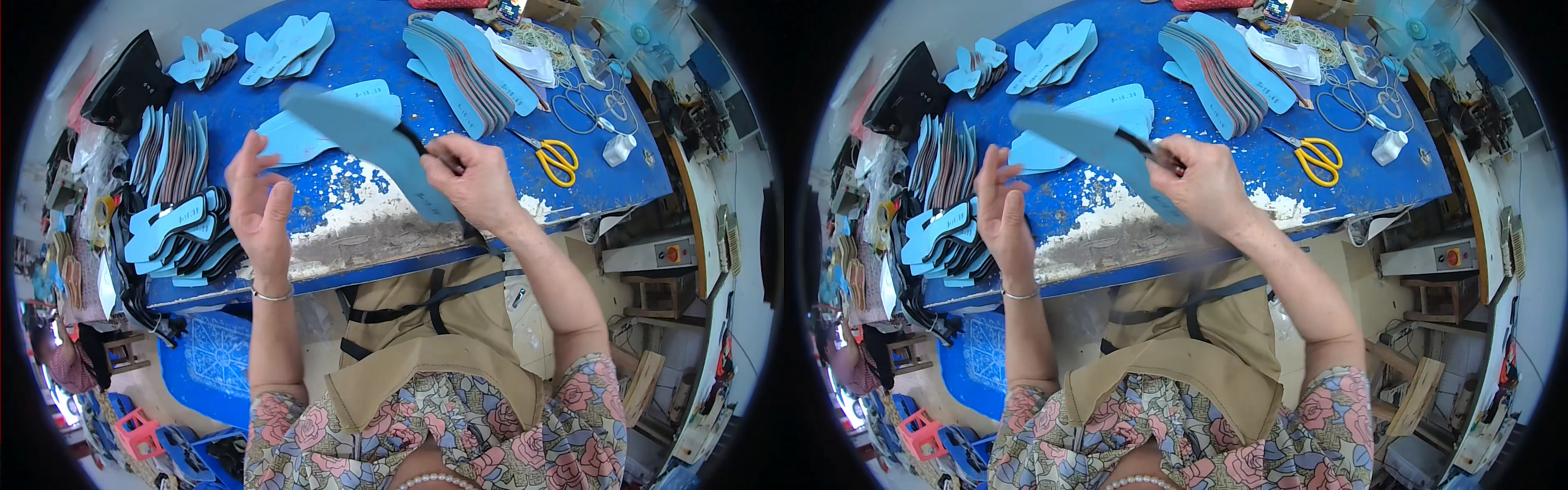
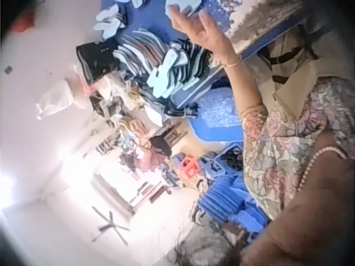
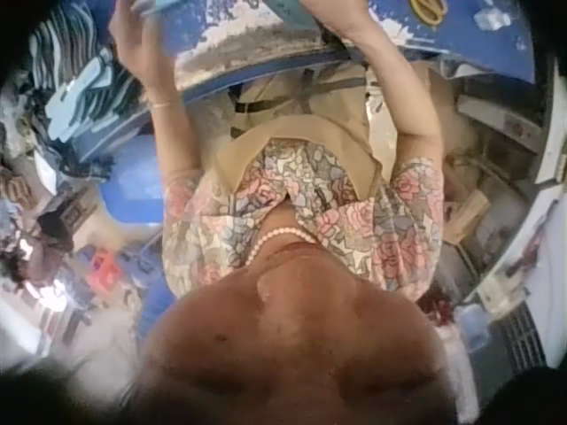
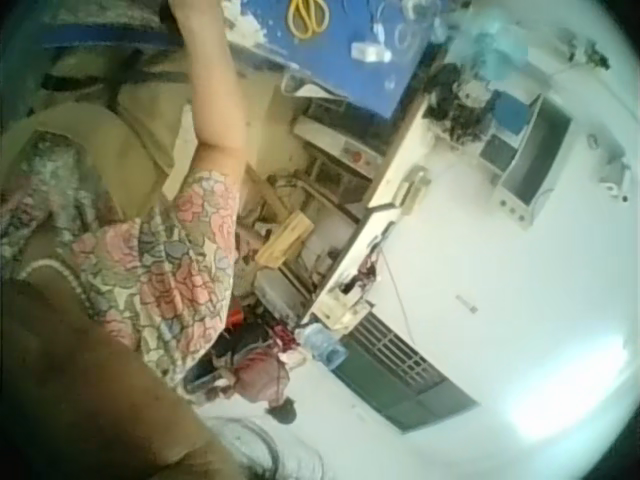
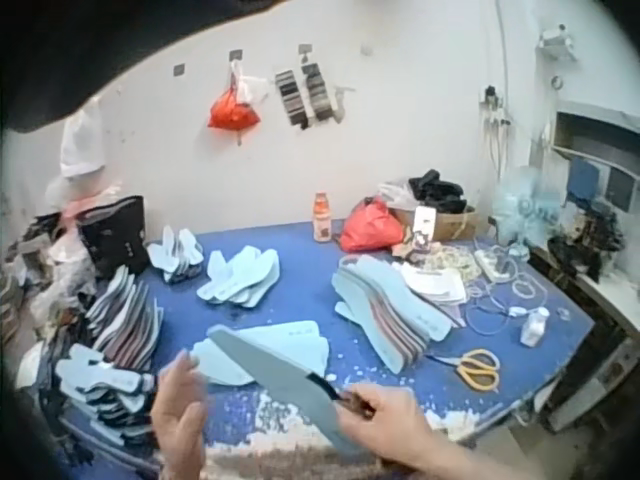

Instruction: Applying and trimming black adhesive tape along the edges of light blue shoe insoles.

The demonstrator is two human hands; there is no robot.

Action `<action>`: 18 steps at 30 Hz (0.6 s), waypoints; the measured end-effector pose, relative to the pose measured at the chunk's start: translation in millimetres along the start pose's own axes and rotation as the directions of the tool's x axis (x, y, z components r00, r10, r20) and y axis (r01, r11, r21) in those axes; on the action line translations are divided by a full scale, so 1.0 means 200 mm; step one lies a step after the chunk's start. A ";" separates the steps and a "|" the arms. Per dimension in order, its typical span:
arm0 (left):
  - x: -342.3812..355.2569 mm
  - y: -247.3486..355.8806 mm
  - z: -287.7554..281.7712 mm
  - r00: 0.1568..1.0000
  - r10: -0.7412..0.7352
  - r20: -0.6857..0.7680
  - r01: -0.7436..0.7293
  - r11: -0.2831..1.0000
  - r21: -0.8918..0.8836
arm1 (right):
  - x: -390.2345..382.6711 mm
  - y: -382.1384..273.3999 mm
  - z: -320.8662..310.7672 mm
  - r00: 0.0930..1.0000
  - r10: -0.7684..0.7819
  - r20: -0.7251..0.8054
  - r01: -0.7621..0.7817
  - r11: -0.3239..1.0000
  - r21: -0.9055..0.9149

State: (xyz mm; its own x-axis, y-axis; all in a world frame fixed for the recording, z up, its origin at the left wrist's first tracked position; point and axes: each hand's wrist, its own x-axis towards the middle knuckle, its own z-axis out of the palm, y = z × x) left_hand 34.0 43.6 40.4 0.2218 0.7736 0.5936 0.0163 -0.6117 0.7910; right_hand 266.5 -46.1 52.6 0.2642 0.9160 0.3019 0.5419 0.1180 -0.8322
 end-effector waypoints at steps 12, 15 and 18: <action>-0.24 -0.16 0.38 0.900 -0.325 0.289 0.435 0.700 -0.566 | -0.21 0.07 0.28 0.998 0.007 -0.069 0.015 0.947 0.320; -0.25 -0.17 0.38 0.902 -0.341 0.263 0.431 0.713 -0.553 | -0.26 0.12 0.31 0.996 0.092 -0.012 -0.082 0.935 0.346; -0.26 -0.17 0.39 0.873 -0.356 0.334 0.480 0.749 -0.456 | -0.29 0.17 0.31 0.989 0.148 -0.005 -0.140 0.947 0.288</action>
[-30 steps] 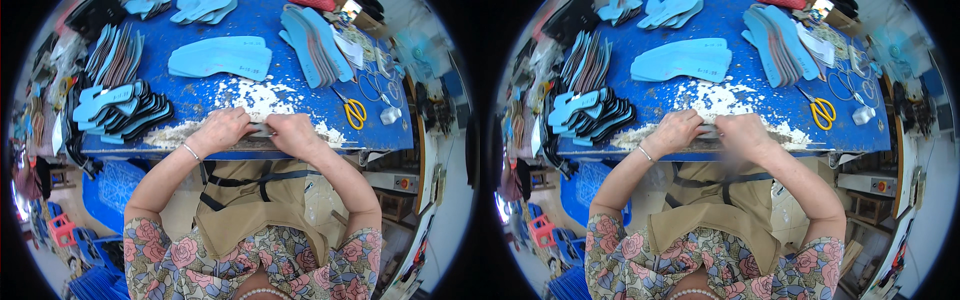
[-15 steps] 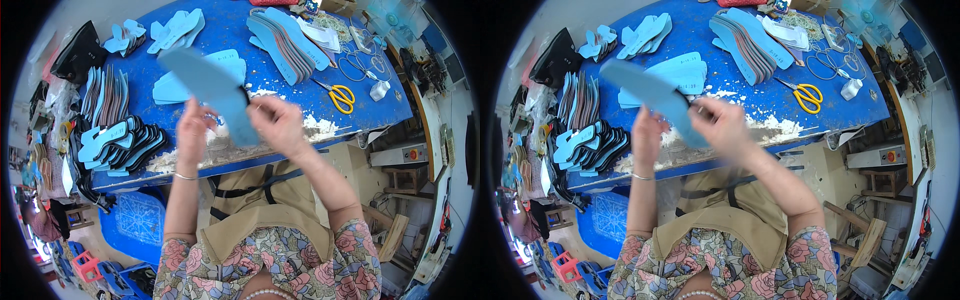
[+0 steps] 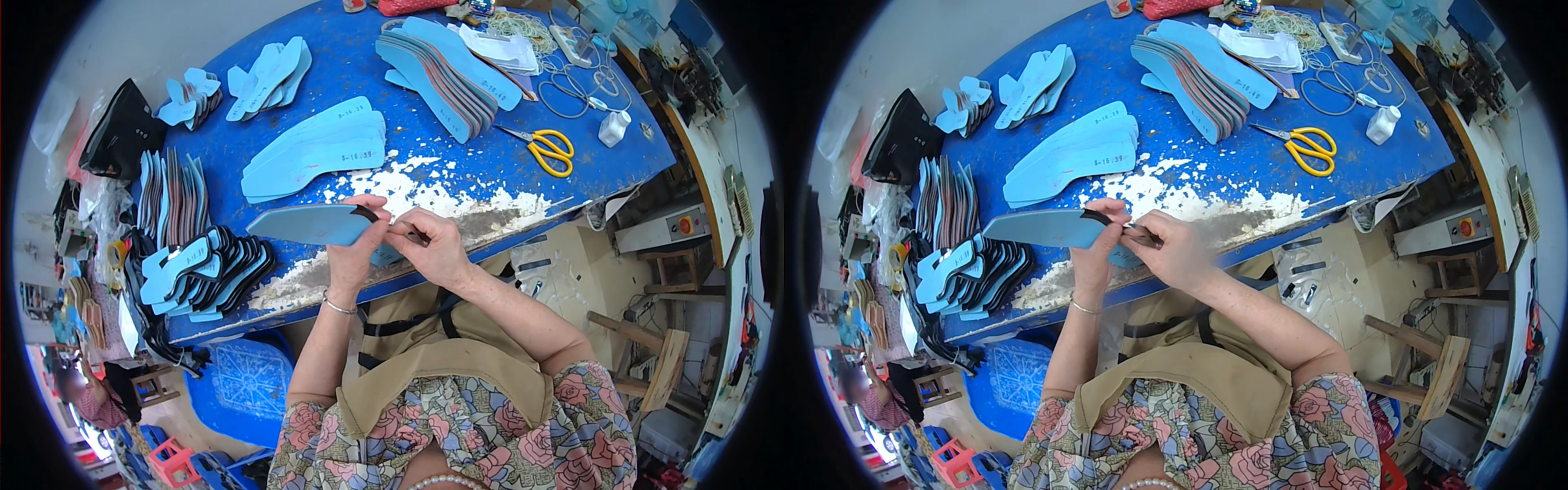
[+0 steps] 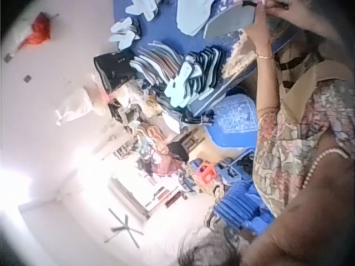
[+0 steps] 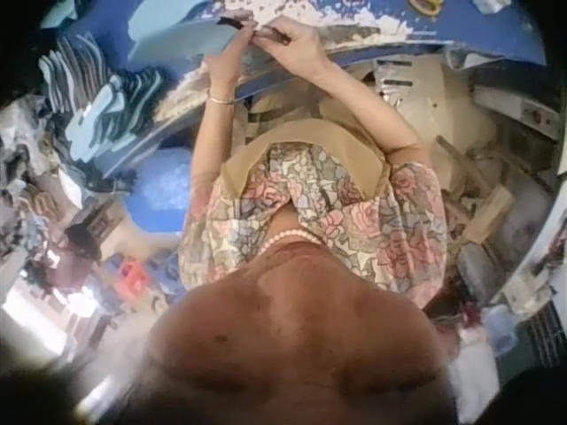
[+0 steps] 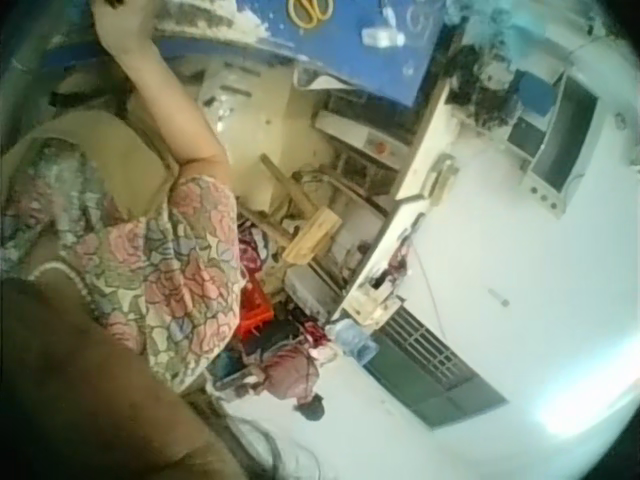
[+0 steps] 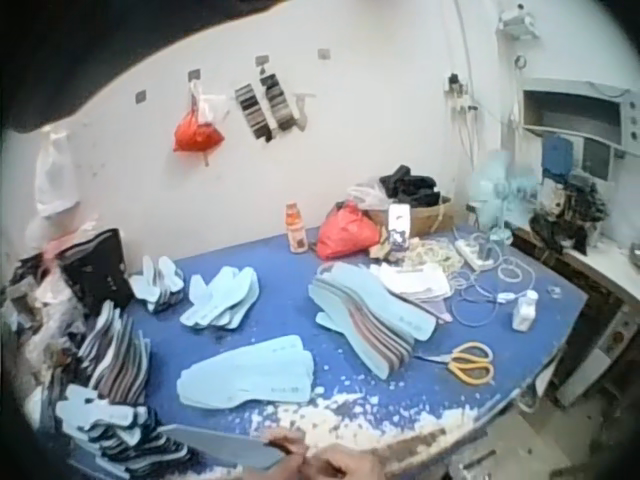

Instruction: Applying and trimming black adhesive tape along the edges of light blue shoe insoles.

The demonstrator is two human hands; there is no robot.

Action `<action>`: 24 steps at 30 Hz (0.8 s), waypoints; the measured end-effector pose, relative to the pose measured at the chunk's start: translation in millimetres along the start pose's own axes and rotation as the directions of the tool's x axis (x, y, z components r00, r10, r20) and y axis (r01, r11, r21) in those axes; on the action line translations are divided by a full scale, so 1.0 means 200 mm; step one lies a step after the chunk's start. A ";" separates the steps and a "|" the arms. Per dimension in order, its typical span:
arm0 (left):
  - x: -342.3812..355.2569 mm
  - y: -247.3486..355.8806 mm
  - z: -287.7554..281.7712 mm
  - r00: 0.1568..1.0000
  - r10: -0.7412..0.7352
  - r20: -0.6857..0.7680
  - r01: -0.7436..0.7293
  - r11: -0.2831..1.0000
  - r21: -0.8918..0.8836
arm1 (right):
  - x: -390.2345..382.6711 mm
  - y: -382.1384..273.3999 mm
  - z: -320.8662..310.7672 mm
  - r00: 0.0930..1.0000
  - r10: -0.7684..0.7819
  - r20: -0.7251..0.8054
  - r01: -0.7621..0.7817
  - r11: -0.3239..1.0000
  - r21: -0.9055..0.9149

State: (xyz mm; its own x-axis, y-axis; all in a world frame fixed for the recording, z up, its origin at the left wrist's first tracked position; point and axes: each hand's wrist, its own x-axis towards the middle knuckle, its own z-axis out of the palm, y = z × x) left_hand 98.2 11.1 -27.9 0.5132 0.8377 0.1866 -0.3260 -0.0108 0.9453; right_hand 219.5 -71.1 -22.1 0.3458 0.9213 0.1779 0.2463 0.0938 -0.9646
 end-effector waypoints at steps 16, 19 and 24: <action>0.04 0.19 -0.01 0.939 -0.216 -0.267 0.067 0.877 -0.475 | -0.12 0.09 -0.06 0.952 0.259 0.164 -0.302 0.880 0.367; 0.05 0.22 0.01 0.929 -0.224 -0.294 0.028 0.836 -0.549 | -0.20 0.07 0.07 0.915 0.382 0.133 -0.386 0.727 0.567; 0.00 0.19 0.06 0.910 -0.112 -0.399 -0.174 0.770 -0.613 | -0.18 -0.06 0.17 0.890 0.434 0.138 -0.390 0.570 0.723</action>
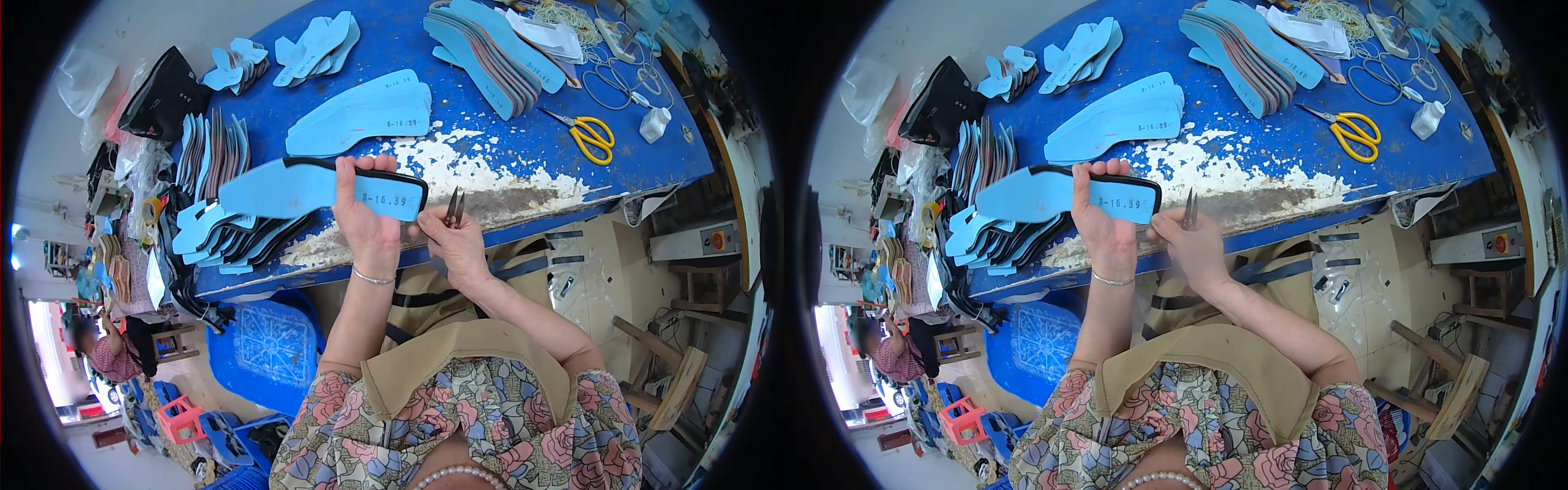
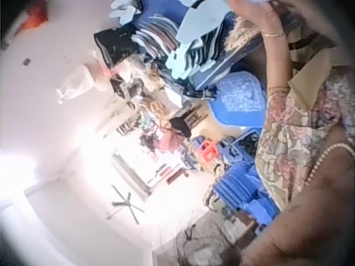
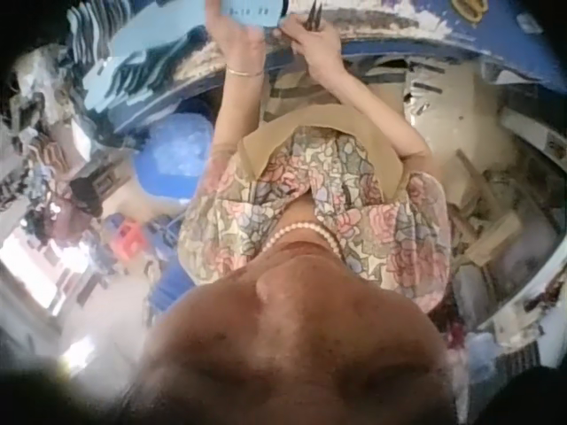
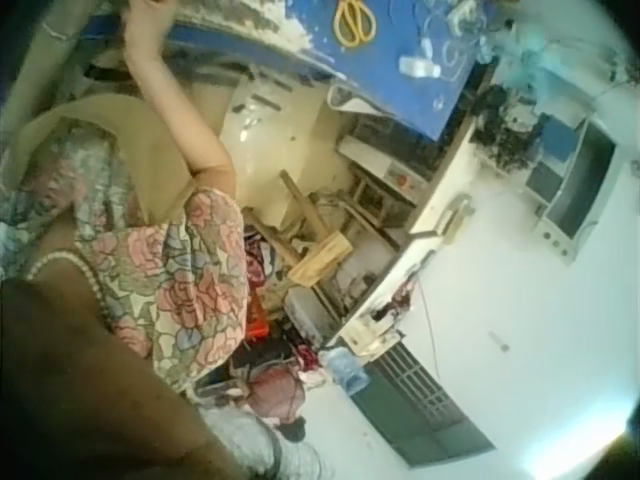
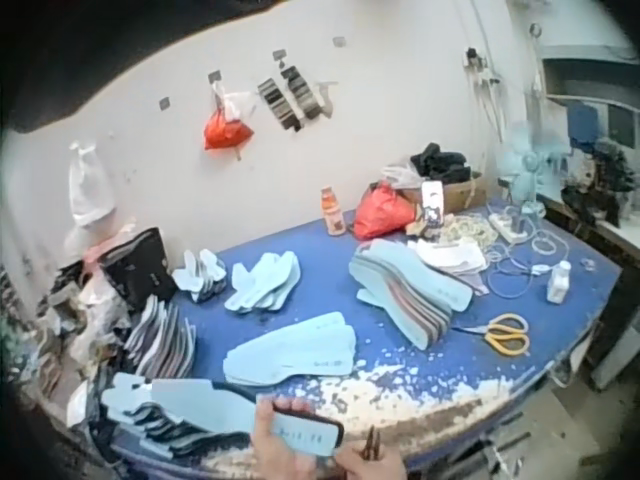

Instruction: Applying and trimming black adhesive tape along the edges of light blue shoe insoles.

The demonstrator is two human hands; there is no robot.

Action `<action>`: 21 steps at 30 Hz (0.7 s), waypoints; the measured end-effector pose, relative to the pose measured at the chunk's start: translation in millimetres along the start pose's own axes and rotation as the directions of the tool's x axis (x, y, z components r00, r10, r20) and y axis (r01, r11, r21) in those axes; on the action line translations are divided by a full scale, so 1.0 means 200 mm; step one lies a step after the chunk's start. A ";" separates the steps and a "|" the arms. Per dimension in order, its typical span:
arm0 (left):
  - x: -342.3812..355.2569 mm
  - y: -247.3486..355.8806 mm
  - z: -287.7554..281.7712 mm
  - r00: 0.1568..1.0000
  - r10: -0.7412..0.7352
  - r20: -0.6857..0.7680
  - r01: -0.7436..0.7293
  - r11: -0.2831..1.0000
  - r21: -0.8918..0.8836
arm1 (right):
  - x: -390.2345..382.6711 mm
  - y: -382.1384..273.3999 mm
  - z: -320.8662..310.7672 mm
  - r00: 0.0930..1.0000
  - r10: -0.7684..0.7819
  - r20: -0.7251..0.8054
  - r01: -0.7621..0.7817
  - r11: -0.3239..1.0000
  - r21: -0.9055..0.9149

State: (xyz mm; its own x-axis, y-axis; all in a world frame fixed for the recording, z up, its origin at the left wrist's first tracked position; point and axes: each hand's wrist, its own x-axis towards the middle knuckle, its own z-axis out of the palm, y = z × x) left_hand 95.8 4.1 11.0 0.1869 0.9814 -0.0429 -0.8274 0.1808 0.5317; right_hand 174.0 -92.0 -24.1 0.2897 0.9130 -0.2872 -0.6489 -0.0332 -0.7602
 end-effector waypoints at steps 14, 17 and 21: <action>-0.21 0.29 0.05 0.799 -0.230 0.555 -0.562 0.044 0.826 | -0.03 -0.61 -0.01 0.903 0.041 0.428 0.289 0.680 -0.674; -0.24 0.29 0.03 0.815 -0.470 0.338 -0.260 0.224 0.939 | -0.03 -0.67 0.02 0.866 0.036 0.498 0.346 0.677 -0.649; -0.30 0.28 0.00 0.888 -0.285 0.361 -0.252 0.356 0.900 | -0.03 -0.82 -0.07 0.891 -0.052 0.452 0.363 0.680 -0.638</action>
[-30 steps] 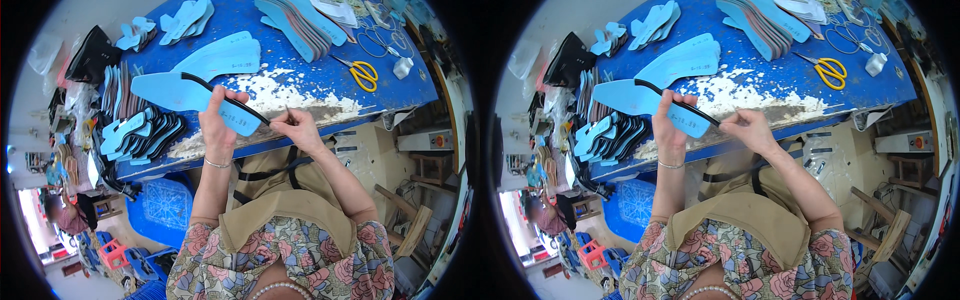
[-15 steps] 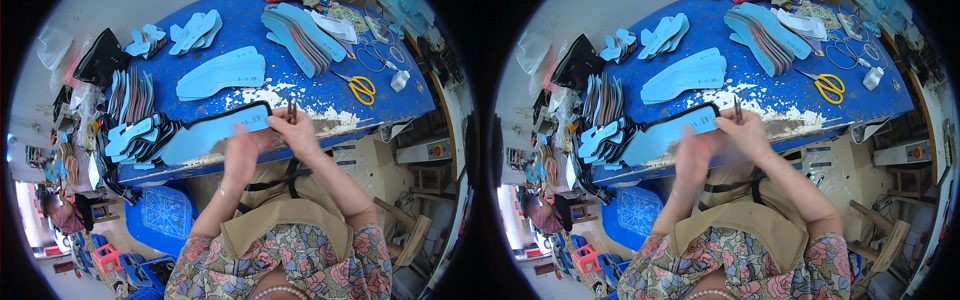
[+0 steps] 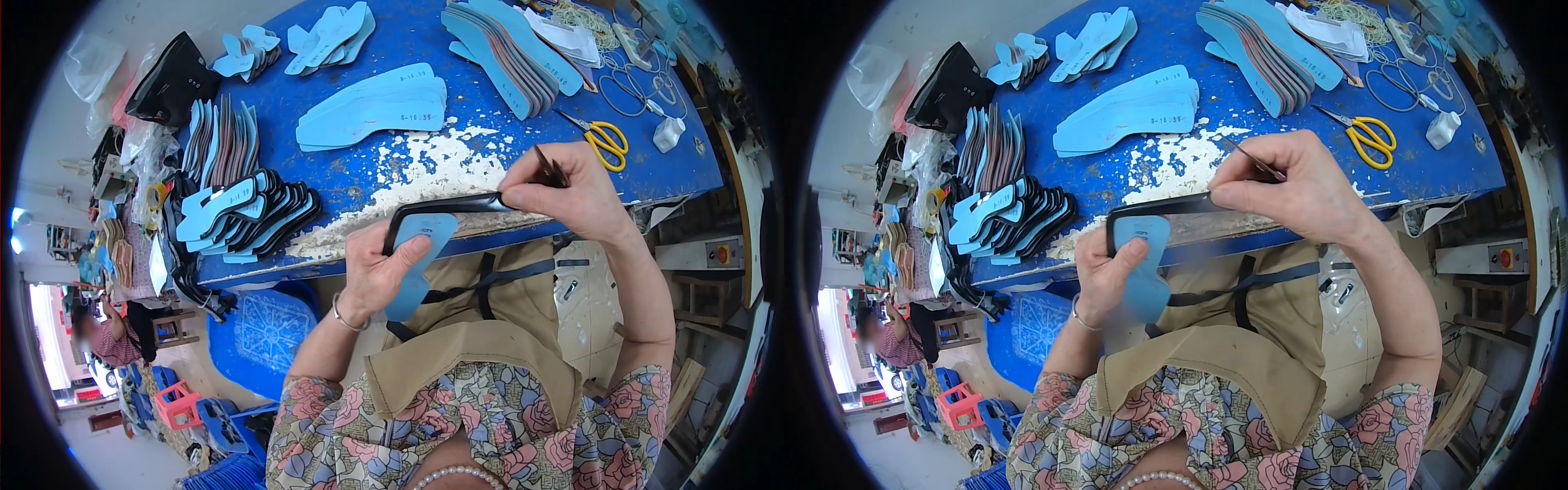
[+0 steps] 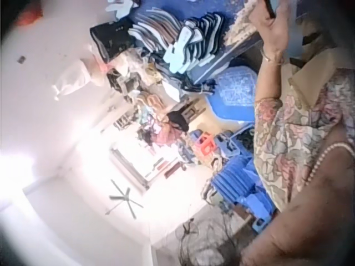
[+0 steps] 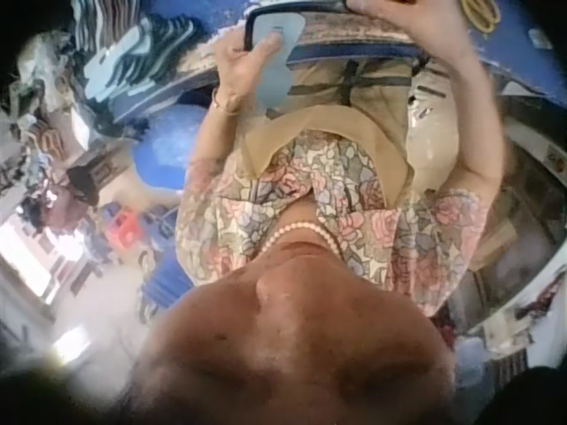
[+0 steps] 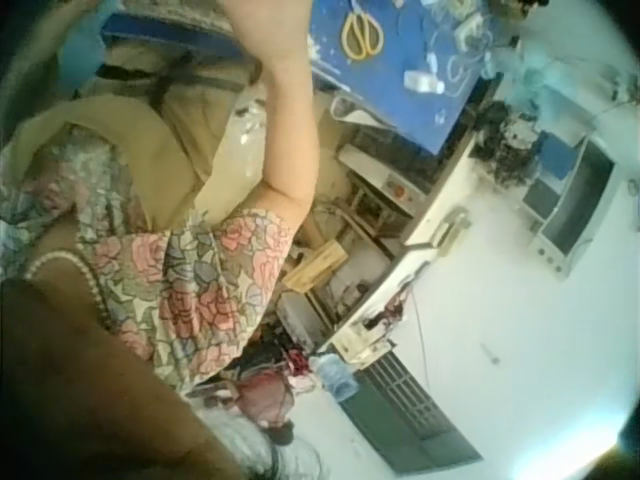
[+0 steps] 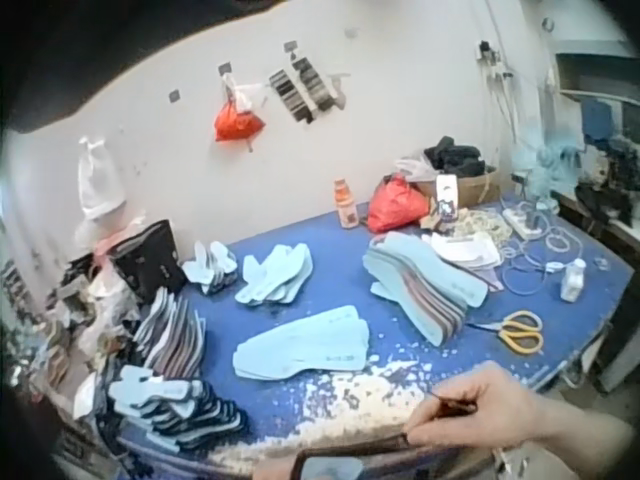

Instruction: Applying and trimming black adhesive tape along the edges of light blue shoe insoles.

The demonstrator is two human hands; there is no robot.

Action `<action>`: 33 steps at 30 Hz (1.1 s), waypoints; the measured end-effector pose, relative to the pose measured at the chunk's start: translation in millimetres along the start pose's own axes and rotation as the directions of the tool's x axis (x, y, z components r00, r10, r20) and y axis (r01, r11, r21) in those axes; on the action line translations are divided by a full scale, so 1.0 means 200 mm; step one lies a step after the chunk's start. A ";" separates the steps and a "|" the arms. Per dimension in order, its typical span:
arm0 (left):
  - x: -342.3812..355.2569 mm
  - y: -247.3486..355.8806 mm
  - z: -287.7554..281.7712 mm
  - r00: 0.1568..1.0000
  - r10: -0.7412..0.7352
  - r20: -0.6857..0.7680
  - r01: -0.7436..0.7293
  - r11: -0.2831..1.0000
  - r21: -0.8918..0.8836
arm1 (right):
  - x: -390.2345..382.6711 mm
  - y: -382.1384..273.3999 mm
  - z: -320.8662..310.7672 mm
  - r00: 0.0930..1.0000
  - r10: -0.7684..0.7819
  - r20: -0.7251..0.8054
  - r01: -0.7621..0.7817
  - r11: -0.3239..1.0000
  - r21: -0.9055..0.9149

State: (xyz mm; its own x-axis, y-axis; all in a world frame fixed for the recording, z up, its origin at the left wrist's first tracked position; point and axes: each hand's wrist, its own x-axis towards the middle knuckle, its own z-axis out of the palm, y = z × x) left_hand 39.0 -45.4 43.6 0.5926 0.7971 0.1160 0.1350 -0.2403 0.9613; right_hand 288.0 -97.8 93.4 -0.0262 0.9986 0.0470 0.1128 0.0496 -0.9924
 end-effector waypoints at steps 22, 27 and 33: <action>0.02 -0.05 0.15 0.948 -0.312 -0.058 0.263 0.875 -0.406 | -0.15 0.45 0.56 0.946 0.137 -0.295 -0.084 0.979 0.184; 0.02 -0.09 0.14 0.936 -0.331 -0.117 0.268 0.888 -0.374 | -0.24 0.52 0.61 0.963 0.109 -0.246 -0.066 0.982 0.176; 0.02 -0.10 0.16 0.902 -0.403 -0.158 0.313 0.860 -0.404 | -0.27 0.63 0.58 0.952 -0.186 -0.242 0.126 0.962 -0.243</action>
State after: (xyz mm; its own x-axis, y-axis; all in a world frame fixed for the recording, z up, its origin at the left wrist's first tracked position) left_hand 64.1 -55.5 15.8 0.3545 0.9030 -0.2428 -0.0189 0.2666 0.9636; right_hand 187.6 -147.9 -48.3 0.1942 0.9467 0.2570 0.3465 0.1789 -0.9208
